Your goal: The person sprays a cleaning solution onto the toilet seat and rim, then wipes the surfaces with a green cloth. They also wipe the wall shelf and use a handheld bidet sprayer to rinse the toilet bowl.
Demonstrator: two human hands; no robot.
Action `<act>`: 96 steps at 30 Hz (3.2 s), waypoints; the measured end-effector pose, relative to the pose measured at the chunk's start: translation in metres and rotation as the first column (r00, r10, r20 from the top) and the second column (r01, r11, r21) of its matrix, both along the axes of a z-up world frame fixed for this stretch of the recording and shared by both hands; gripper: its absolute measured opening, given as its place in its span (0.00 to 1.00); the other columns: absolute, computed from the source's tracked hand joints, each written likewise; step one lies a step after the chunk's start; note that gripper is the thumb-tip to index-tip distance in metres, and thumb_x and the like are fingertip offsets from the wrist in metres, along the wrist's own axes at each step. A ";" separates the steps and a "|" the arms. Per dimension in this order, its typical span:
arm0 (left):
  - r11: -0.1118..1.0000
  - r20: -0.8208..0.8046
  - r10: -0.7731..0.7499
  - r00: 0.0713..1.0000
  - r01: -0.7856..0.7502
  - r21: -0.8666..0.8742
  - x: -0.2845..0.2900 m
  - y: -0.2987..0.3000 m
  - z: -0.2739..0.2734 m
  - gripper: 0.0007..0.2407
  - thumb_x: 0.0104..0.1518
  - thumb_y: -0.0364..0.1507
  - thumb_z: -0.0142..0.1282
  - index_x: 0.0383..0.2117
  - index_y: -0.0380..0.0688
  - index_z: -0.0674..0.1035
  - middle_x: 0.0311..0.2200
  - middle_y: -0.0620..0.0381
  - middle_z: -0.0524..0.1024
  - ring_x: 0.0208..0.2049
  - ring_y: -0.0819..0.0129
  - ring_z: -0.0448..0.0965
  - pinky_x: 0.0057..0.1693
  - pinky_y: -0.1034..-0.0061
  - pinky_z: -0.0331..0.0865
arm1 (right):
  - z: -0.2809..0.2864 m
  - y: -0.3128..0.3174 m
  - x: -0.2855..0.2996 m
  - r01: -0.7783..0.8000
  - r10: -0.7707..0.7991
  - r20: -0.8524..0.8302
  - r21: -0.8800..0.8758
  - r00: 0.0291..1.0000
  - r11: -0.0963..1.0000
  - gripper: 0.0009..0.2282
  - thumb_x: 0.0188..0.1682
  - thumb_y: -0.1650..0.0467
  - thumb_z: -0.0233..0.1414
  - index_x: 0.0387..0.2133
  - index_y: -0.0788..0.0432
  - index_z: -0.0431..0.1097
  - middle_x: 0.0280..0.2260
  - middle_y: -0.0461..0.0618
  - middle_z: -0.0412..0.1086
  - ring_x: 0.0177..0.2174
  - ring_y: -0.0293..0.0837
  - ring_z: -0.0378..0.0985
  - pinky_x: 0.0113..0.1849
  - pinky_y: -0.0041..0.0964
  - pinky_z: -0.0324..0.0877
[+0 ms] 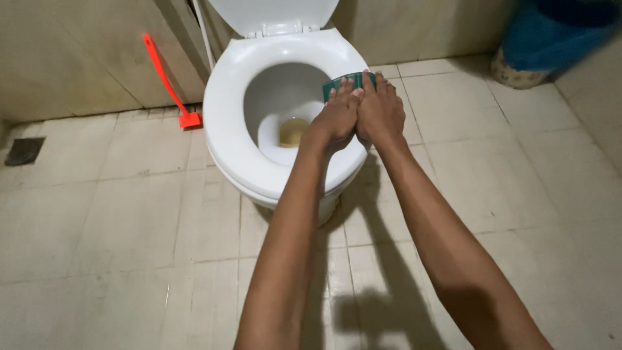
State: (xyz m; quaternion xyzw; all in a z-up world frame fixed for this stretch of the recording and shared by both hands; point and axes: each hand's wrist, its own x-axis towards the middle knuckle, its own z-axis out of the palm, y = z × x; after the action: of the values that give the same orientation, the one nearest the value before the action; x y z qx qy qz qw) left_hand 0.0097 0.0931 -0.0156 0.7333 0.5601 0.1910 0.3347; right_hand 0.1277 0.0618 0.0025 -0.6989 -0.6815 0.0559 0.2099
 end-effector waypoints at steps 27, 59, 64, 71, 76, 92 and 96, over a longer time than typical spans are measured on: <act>0.965 -0.399 -0.223 0.889 0.260 0.041 -0.111 -0.160 0.032 0.29 0.68 0.47 0.18 0.71 0.46 0.56 0.73 0.54 0.51 0.74 0.57 0.48 0.75 0.67 0.42 | 0.004 -0.175 -0.094 -0.039 0.038 -0.074 -0.014 0.997 0.999 0.27 0.57 0.62 0.36 0.68 0.64 0.47 0.70 0.66 0.40 0.68 0.69 0.34 0.63 0.68 0.36; 0.968 -0.206 0.251 0.946 -0.251 0.028 -0.275 -0.058 0.025 0.29 0.67 0.45 0.15 0.72 0.44 0.45 0.75 0.52 0.38 0.75 0.55 0.40 0.74 0.64 0.41 | -0.005 0.001 -0.262 -0.447 0.447 0.028 -0.016 0.894 0.894 0.27 0.59 0.61 0.35 0.70 0.57 0.44 0.70 0.60 0.44 0.68 0.62 0.47 0.63 0.64 0.44; 0.950 -0.168 0.312 0.935 -0.308 0.046 -0.272 -0.004 0.018 0.30 0.67 0.46 0.17 0.73 0.44 0.47 0.75 0.50 0.40 0.74 0.52 0.43 0.74 0.63 0.43 | -0.014 0.054 -0.262 -0.455 0.455 -0.016 -0.045 0.890 0.889 0.28 0.57 0.61 0.36 0.71 0.56 0.42 0.71 0.61 0.40 0.69 0.62 0.43 0.64 0.63 0.42; 0.931 -0.258 0.357 0.898 -0.318 0.178 -0.263 0.052 0.012 0.29 0.67 0.45 0.17 0.72 0.44 0.50 0.74 0.49 0.43 0.73 0.51 0.47 0.73 0.62 0.44 | -0.033 0.121 -0.258 -0.438 0.438 -0.001 0.006 0.899 0.899 0.27 0.61 0.60 0.32 0.73 0.51 0.38 0.73 0.57 0.34 0.70 0.60 0.33 0.66 0.64 0.35; 0.918 -0.261 0.364 0.894 -0.297 0.264 -0.259 0.068 0.014 0.29 0.68 0.45 0.18 0.71 0.43 0.53 0.73 0.50 0.48 0.72 0.49 0.51 0.73 0.64 0.48 | -0.028 0.138 -0.254 -0.421 0.420 0.022 0.069 0.907 0.905 0.25 0.64 0.59 0.30 0.73 0.51 0.40 0.74 0.55 0.35 0.72 0.59 0.33 0.67 0.63 0.33; 0.897 -0.262 0.410 0.874 -0.335 0.288 -0.251 -0.004 -0.010 0.30 0.68 0.47 0.18 0.72 0.44 0.51 0.74 0.49 0.44 0.73 0.49 0.48 0.74 0.61 0.45 | -0.011 0.057 -0.242 -0.488 0.481 -0.083 -0.144 0.873 0.861 0.28 0.60 0.54 0.26 0.73 0.48 0.37 0.74 0.52 0.30 0.71 0.57 0.32 0.66 0.61 0.36; 0.900 -0.239 0.419 0.876 -0.365 0.236 -0.230 -0.064 0.008 0.29 0.67 0.47 0.18 0.72 0.46 0.51 0.75 0.50 0.41 0.74 0.47 0.42 0.74 0.60 0.41 | -0.008 0.013 -0.225 -0.522 0.505 -0.134 -0.186 0.853 0.832 0.30 0.59 0.54 0.27 0.73 0.51 0.35 0.73 0.54 0.32 0.70 0.58 0.36 0.66 0.59 0.39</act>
State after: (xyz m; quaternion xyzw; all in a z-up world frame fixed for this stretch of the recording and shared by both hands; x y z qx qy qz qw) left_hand -0.2207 0.0291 -0.0076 0.6515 0.7195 0.1986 0.1357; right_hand -0.0973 0.0746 -0.0058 -0.5060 -0.8250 0.2112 0.1369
